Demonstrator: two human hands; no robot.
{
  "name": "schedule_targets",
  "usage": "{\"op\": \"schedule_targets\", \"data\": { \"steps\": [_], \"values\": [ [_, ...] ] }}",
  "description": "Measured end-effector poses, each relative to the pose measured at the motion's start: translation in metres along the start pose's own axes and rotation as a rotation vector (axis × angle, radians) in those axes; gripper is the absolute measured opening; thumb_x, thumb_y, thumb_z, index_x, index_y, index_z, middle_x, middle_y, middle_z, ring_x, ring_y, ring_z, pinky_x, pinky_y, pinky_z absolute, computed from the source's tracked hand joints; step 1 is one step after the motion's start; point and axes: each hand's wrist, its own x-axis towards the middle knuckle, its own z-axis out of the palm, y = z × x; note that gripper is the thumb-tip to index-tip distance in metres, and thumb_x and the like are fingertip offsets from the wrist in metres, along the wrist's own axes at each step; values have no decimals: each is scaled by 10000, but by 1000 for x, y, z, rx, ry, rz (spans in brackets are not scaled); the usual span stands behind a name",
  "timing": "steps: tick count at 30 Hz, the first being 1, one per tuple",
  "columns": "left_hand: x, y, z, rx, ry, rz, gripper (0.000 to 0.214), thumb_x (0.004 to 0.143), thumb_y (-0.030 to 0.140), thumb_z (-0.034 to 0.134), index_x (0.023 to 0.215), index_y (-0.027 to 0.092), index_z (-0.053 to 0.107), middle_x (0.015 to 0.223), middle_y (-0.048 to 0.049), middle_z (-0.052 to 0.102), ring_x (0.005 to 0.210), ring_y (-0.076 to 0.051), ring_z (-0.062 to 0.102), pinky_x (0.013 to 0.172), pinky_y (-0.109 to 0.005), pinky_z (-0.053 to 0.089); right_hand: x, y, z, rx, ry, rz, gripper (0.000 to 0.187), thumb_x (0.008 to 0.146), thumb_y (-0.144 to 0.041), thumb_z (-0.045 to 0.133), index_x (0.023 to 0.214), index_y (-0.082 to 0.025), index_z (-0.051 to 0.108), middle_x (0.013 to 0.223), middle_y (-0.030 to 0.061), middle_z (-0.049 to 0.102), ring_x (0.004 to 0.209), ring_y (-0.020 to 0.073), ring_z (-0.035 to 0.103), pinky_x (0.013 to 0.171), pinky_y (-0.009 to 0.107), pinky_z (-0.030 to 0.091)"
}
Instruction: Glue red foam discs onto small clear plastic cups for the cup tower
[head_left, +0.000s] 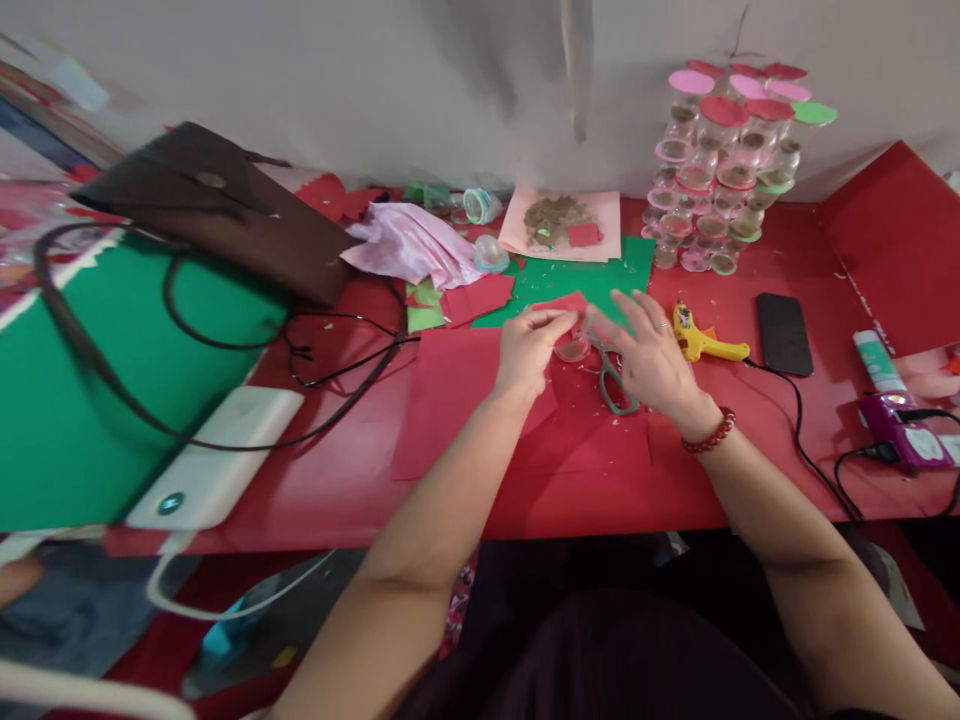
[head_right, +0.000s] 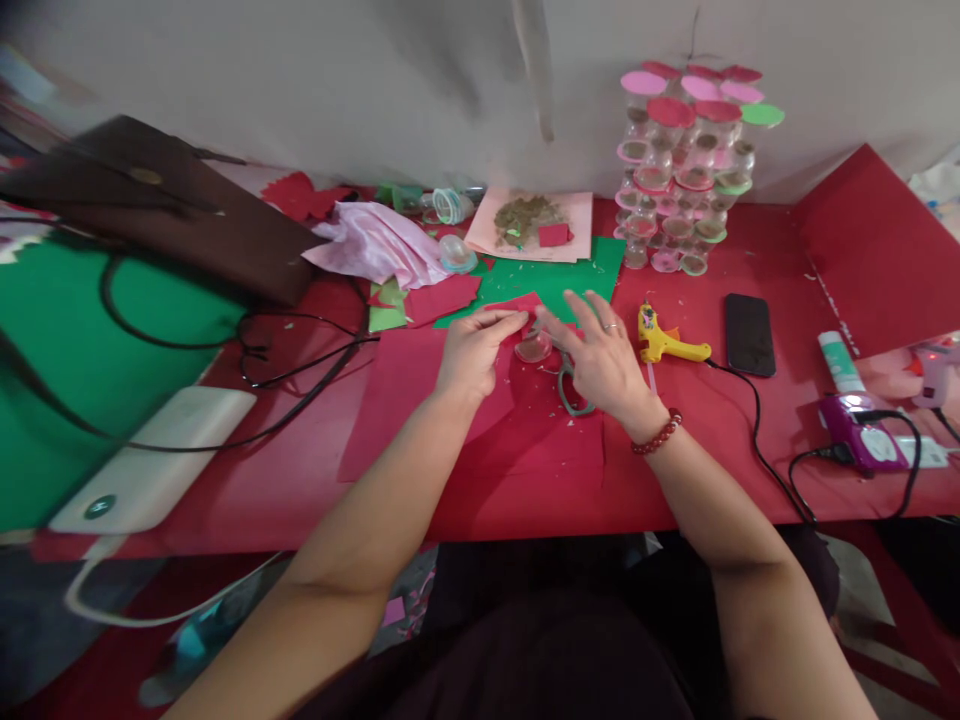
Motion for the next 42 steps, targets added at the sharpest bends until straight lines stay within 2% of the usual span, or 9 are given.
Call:
{"op": "schedule_targets", "data": {
  "steps": [8, 11, 15, 19, 22, 25, 28, 36, 42],
  "values": [
    [-2, 2, 1, 9, 10, 15, 114, 691, 342, 820, 666, 235, 788, 738, -14, 740, 895, -207, 661, 907, -344, 483, -1, -8, 0, -35, -27, 12, 694, 918, -23, 430, 1554, -298, 470, 1629, 91, 450, 1543, 357, 311, 1213, 640, 336],
    [-4, 4, 3, 32, 16, 18, 114, 699, 329, 814, 655, 230, 779, 715, -9, 728, 866, -201, 656, 925, -353, 476, -1, -8, 0, -52, 28, 101, 672, 905, -36, 451, 1538, -256, 491, 1593, 131, 483, 1511, 378, 344, 1181, 654, 360],
    [-4, 4, 3, 27, 7, 28, 111, 707, 318, 810, 647, 232, 772, 704, -5, 719, 829, -194, 646, 914, -357, 477, 0, -5, -2, -52, 29, 17, 620, 892, -55, 485, 1463, -277, 575, 1553, 105, 532, 1474, 357, 399, 1157, 608, 391],
    [-3, 3, 3, 26, -2, 28, 119, 718, 297, 803, 625, 238, 759, 710, -5, 719, 826, -191, 650, 896, -345, 482, 2, 2, -2, -7, 147, 219, 262, 960, -228, 518, 1001, -182, 772, 1135, 159, 746, 1135, 342, 646, 974, 520, 518],
    [-3, 3, 2, 4, -36, 28, 162, 734, 316, 794, 602, 238, 741, 725, -7, 726, 827, -193, 658, 886, -341, 496, 3, 3, 0, 215, 164, 306, 311, 972, -346, 549, 748, -205, 712, 760, 85, 725, 775, 237, 681, 771, 391, 550],
    [-4, 3, 2, -32, -51, 38, 162, 761, 383, 788, 691, 238, 773, 825, -16, 758, 903, -198, 680, 917, -338, 510, 5, 0, 3, 544, 133, 313, 176, 922, -247, 572, 998, -218, 728, 850, 52, 758, 758, 190, 700, 726, 328, 554],
    [-6, 4, 1, 1, -131, 126, 248, 821, 489, 758, 830, 248, 813, 985, -37, 773, 1045, -204, 686, 1006, -341, 495, 6, -3, 5, 698, 70, 331, 363, 855, -212, 645, 1217, -205, 675, 943, 49, 774, 781, 171, 709, 731, 309, 559],
    [-11, 7, 1, -42, -337, 74, 426, 813, 633, 744, 941, 231, 802, 1240, -94, 755, 1263, -257, 638, 1112, -409, 463, 10, -5, 6, 661, 34, 325, 209, 808, -159, 634, 991, -195, 729, 893, 42, 767, 726, 154, 644, 666, 280, 480],
    [-6, 5, -1, -78, -541, 43, 677, 524, 254, 974, 1166, 301, 766, 1421, -53, 673, 1290, -271, 632, 1101, -414, 493, 9, -7, 7, 773, 94, 383, 246, 818, -218, 682, 1059, -189, 721, 874, 39, 763, 705, 151, 647, 679, 298, 496]
  ]
}}
